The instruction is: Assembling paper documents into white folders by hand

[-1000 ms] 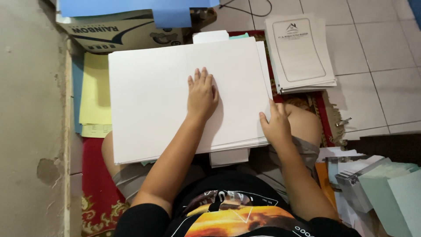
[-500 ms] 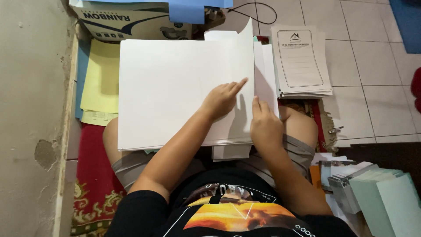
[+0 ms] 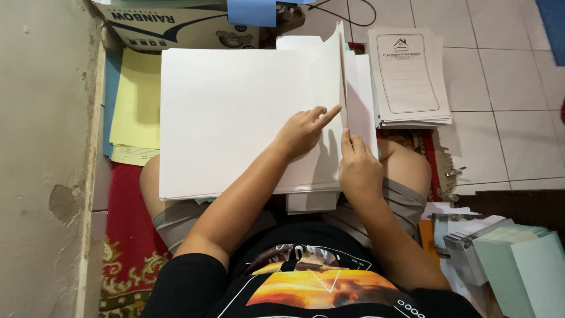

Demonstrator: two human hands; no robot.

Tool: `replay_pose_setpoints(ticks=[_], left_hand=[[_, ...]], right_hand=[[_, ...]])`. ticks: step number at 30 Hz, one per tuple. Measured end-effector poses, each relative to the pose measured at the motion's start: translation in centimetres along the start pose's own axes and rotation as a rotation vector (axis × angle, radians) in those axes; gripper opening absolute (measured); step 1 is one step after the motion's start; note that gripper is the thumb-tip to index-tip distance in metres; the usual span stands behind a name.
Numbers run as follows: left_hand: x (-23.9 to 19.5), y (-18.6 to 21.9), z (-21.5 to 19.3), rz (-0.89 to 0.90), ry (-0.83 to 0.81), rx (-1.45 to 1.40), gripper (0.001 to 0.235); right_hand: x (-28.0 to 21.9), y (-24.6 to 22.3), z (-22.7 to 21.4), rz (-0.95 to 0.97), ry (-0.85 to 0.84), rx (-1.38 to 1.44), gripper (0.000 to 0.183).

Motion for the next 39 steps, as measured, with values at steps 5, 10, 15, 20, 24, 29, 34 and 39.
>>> replay_pose_setpoints(ticks=[5,10,15,20,24,29,34,39], left_hand=[[-0.4,-1.6,2.4,-0.013,0.002,-0.043,0.071],[-0.4,-1.6,2.0,0.008,0.066,-0.03,0.062],[-0.2,-0.3,-1.1,0.043,0.168,0.0,0.075],[-1.2,-4.0,-4.2,-0.226,0.298,-0.322,0.062],[-2.9,-9.6,-3.2,-0.446,0.332,-0.844,0.041],[-16.5,-22.8,-4.8,-0.464,0.29,-0.655,0.046],[-13.6,-11.1,-24.9,-0.823,0.442,-1.695,0.101],[-24.9,-20.0,-23.0,-1.137,-0.213,-1.023,0.063]], right_hand=[[0.0,0.0,-0.6,0.053,-0.055,0.066,0.055],[-0.8,3.6,1.3,0.12,-0.196,0.216,0.046],[-0.3,2.2,2.5,-0.041,-0.424,0.939,0.073],[-0.1,0.0,-0.4,-0.076,-0.454,1.372,0.079],[0.8,-5.3,-4.7,-0.309,-0.537,1.593,0.085],[1.2,-10.2,-5.6,-0.631,-0.534,1.629,0.084],[1.6,-11.2,-0.4,-0.492,-0.649,1.42,0.056],[3.3,-7.2,5.3,-0.306,-0.417,1.146,0.043]])
Point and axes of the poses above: each hand's wrist, its own x-axis towards the middle knuckle, its own z-axis out of the palm, y = z × x, the point moved 10 cm from there along x, towards the middle knuckle, and after that the axes turned 12 degrees about -y, right-handed, at the moved point
